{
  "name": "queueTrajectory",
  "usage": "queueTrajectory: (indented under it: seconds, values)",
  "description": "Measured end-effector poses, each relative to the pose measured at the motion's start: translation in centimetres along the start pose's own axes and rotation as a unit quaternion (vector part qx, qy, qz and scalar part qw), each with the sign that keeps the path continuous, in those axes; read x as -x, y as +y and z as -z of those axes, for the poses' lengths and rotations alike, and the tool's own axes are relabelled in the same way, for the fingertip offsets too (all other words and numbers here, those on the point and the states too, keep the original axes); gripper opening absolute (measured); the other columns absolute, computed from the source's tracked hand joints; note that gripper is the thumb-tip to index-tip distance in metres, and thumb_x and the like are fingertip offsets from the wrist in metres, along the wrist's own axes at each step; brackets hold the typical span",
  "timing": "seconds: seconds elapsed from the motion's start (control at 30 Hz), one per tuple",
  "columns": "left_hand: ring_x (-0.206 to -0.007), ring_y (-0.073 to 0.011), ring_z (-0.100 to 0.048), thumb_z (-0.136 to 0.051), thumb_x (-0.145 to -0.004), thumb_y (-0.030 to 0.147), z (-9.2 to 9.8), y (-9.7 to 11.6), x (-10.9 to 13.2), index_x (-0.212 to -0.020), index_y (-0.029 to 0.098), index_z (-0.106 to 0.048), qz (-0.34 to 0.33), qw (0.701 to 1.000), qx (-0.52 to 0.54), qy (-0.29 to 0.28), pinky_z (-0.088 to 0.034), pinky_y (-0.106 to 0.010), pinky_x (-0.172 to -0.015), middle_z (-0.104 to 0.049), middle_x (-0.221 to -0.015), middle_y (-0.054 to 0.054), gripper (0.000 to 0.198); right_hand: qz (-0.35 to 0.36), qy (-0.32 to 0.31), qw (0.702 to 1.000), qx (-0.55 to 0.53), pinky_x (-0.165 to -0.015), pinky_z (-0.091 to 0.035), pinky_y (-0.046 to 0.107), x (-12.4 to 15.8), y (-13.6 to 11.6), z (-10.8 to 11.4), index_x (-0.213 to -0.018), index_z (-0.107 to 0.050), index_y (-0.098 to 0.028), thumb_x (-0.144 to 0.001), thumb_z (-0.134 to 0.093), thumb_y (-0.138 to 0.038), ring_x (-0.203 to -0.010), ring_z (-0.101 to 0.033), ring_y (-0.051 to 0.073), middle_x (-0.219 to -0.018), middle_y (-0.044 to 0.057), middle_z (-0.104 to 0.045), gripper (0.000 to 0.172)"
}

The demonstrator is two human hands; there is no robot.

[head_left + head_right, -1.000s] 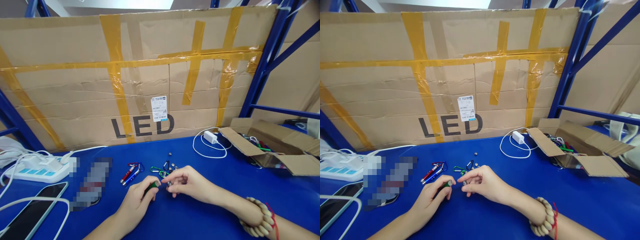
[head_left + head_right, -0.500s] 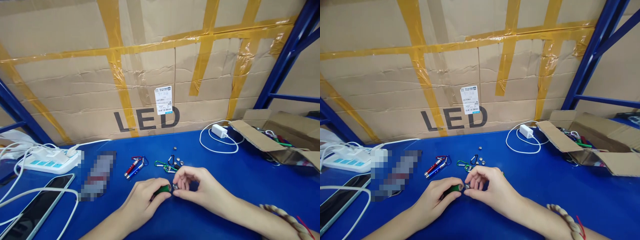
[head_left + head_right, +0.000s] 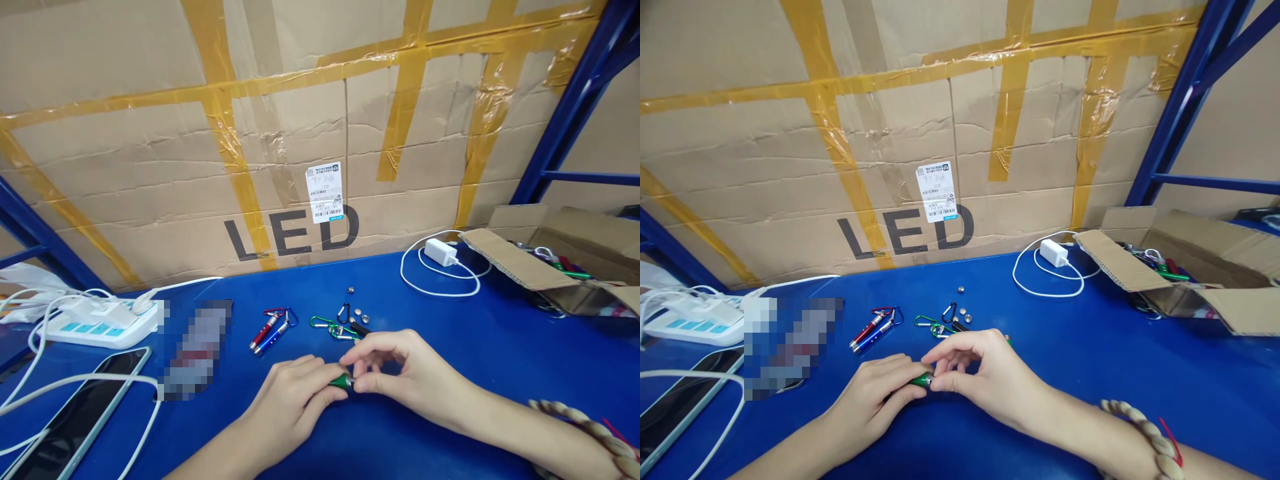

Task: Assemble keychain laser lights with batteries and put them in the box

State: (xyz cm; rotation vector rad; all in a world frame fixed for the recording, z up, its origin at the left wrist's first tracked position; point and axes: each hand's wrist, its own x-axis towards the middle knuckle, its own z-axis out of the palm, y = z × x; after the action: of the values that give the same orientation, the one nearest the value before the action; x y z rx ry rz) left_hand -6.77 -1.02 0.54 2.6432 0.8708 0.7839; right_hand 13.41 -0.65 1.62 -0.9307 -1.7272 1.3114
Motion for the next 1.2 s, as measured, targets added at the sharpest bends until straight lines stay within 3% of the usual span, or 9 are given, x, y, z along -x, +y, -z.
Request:
queueTrajectory:
  seconds: [0.13,0.27,0.57,0.63,0.73,0.83,0.9,1.03,1.2]
  values:
    - [-0.055,-0.0148,-0.053,-0.028,-0.100,0.037,-0.2,0.6,0.2,-0.089,0.016,-0.063,-0.016,1.000,0.004,0.010,-0.038,-0.023,-0.052,-0.059,-0.062,-0.002,0.042,-0.110,-0.024,0.989,-0.097,-0.063,-0.050,0.024,-0.2,-0.4,-0.2,-0.092,-0.064,-0.016,-0.057,-0.082,-0.028,-0.062,-0.062,0.011,-0.066,-0.003,-0.065,0.041]
    - [-0.053,-0.0139,-0.053,-0.024,-0.100,0.036,-0.5,1.2,0.4,-0.089,0.017,-0.062,-0.014,0.999,-0.012,0.028,-0.038,-0.022,-0.050,-0.059,-0.062,-0.001,0.044,-0.135,-0.021,0.983,-0.120,-0.057,-0.046,0.022,-0.2,0.1,-0.1,-0.105,-0.053,-0.018,-0.049,-0.086,-0.024,-0.055,-0.059,0.010,-0.061,-0.006,-0.063,0.066]
    - [-0.053,-0.0141,-0.053,-0.026,-0.100,0.027,-1.0,1.7,0.8,-0.102,0.018,-0.059,-0.039,0.999,-0.012,0.036,-0.040,-0.021,-0.050,-0.059,-0.064,-0.001,0.034,-0.110,-0.006,0.983,-0.144,-0.051,-0.041,0.016,0.3,1.4,-0.6,-0.085,-0.050,-0.018,-0.046,-0.088,-0.023,-0.054,-0.050,0.005,-0.066,-0.007,-0.056,0.056]
    - [-0.056,-0.0143,-0.054,-0.029,-0.099,0.026,-1.1,1.5,0.8,-0.097,0.019,-0.059,-0.007,1.000,0.012,0.025,-0.042,-0.021,-0.053,-0.060,-0.066,-0.001,0.031,-0.071,0.015,0.993,-0.092,-0.049,-0.040,0.015,0.4,1.2,-0.6,-0.080,-0.053,-0.017,-0.051,-0.087,-0.027,-0.054,-0.049,0.004,-0.068,-0.006,-0.056,0.045]
    - [-0.066,-0.0141,-0.058,-0.037,-0.096,0.021,-1.1,1.2,0.7,-0.097,0.020,-0.058,0.049,0.995,0.085,0.017,-0.044,-0.020,-0.062,-0.064,-0.077,-0.001,0.021,0.106,0.022,0.992,0.064,-0.053,-0.043,0.016,0.4,0.8,0.2,-0.077,-0.065,-0.017,-0.068,-0.078,-0.028,-0.060,-0.055,0.007,-0.073,-0.002,-0.061,0.019]
    - [-0.077,-0.0134,-0.061,-0.042,-0.094,0.015,-1.0,1.1,0.6,-0.101,0.023,-0.059,0.079,0.986,0.147,0.001,-0.044,-0.018,-0.070,-0.067,-0.088,0.001,0.020,0.304,-0.009,0.926,0.225,-0.061,-0.046,0.017,0.5,0.5,1.2,-0.085,-0.070,-0.019,-0.081,-0.067,-0.022,-0.069,-0.062,0.008,-0.081,0.001,-0.066,0.006]
    - [-0.077,-0.0129,-0.060,-0.043,-0.093,0.013,-0.9,1.3,0.5,-0.099,0.024,-0.060,0.090,0.983,0.160,-0.008,-0.043,-0.017,-0.072,-0.067,-0.088,0.002,0.021,0.373,-0.014,0.873,0.313,-0.060,-0.044,0.018,0.6,0.4,1.7,-0.088,-0.068,-0.019,-0.084,-0.063,-0.018,-0.069,-0.062,0.008,-0.084,0.000,-0.068,0.006]
    - [-0.077,-0.0114,-0.061,-0.042,-0.093,0.012,-0.8,1.8,0.5,-0.094,0.024,-0.061,0.091,0.979,0.179,-0.031,-0.042,-0.016,-0.073,-0.068,-0.089,0.003,0.023,0.406,-0.030,0.817,0.407,-0.055,-0.038,0.021,0.7,0.2,2.0,-0.081,-0.065,-0.019,-0.090,-0.054,-0.015,-0.067,-0.059,0.008,-0.080,-0.002,-0.068,0.015]
    - [-0.075,-0.0133,-0.063,-0.041,-0.093,0.015,-0.7,1.9,0.6,-0.091,0.023,-0.058,0.089,0.984,0.144,-0.057,-0.042,-0.018,-0.069,-0.068,-0.087,0.002,0.019,0.400,-0.054,0.814,0.418,-0.053,-0.037,0.021,0.8,0.0,1.6,-0.077,-0.062,-0.017,-0.095,-0.044,-0.018,-0.067,-0.056,0.010,-0.074,-0.001,-0.065,0.025]
